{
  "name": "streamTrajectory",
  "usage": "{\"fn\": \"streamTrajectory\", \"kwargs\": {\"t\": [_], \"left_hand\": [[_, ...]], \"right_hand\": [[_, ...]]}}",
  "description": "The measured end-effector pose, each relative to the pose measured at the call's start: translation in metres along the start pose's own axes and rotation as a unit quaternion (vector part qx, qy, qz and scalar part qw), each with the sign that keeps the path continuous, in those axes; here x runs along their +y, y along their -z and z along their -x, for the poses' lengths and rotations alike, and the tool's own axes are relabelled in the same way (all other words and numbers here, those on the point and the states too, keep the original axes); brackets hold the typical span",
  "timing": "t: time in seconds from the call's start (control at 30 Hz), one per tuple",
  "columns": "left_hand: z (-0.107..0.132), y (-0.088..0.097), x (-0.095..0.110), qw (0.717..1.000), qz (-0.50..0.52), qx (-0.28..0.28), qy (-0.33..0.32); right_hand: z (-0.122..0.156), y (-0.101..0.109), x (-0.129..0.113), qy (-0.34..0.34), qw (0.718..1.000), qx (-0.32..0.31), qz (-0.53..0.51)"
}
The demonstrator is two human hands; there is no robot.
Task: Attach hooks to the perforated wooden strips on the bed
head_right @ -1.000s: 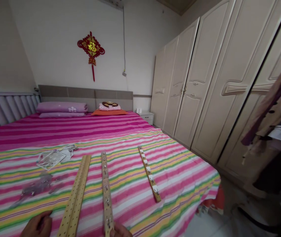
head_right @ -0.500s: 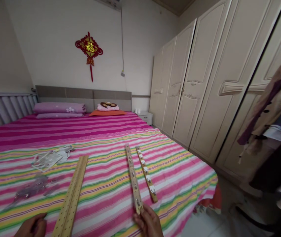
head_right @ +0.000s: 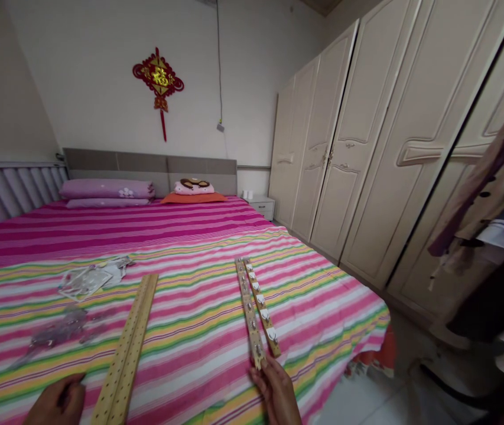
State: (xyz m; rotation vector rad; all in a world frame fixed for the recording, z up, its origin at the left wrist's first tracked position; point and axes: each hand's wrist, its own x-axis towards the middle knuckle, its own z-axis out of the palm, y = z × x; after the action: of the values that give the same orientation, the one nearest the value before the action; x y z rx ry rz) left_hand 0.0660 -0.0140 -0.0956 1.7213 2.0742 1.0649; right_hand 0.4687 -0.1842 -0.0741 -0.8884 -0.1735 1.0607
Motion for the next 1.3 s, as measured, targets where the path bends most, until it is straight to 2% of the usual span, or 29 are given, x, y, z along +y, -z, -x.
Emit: {"fn": "streamTrajectory", "kwargs": {"t": [0.2,0.27,0.33,0.47,0.67,0.8,0.9,1.0,1.13,1.2,1.3], "left_hand": [[0.005,0.003,0.009,1.0,-0.006,0.004,-0.004],[0.008,0.003,0.012,1.0,-0.011,0.025,-0.008],[0.011,0.002,0.013,0.998,-0.007,0.052,-0.022],[0.012,-0.001,0.01,0.997,0.012,0.058,-0.041],[0.013,-0.001,0.01,0.994,0.024,0.083,-0.063],[0.015,0.0,0.013,0.993,0.034,0.093,-0.069],[0.016,0.001,0.016,0.993,0.044,0.091,-0.065],[0.017,0.001,0.017,0.991,0.062,0.098,-0.061],[0.016,0.001,0.016,0.99,0.1,0.091,-0.047],[0.016,0.002,0.015,0.989,0.124,0.08,-0.034],[0.016,0.002,0.016,0.986,0.15,0.076,-0.021]], "right_hand": [[0.0,0.003,-0.002,0.02,1.0,0.001,0.001],[0.0,0.006,-0.001,0.019,1.0,0.003,0.001],[-0.001,0.01,0.001,0.015,1.0,0.016,-0.009],[-0.005,0.019,0.008,-0.015,0.997,0.059,-0.039],[0.0,0.026,0.024,-0.014,0.996,0.072,-0.05],[0.014,0.021,0.043,-0.041,0.998,0.037,-0.035],[0.03,0.003,0.063,-0.076,0.997,-0.032,0.014],[0.044,-0.029,0.085,-0.082,0.987,-0.108,0.09],[0.052,-0.078,0.116,-0.129,0.948,-0.216,0.198],[0.052,-0.1,0.132,-0.142,0.935,-0.236,0.221],[0.051,-0.126,0.153,-0.151,0.937,-0.21,0.235]]}}
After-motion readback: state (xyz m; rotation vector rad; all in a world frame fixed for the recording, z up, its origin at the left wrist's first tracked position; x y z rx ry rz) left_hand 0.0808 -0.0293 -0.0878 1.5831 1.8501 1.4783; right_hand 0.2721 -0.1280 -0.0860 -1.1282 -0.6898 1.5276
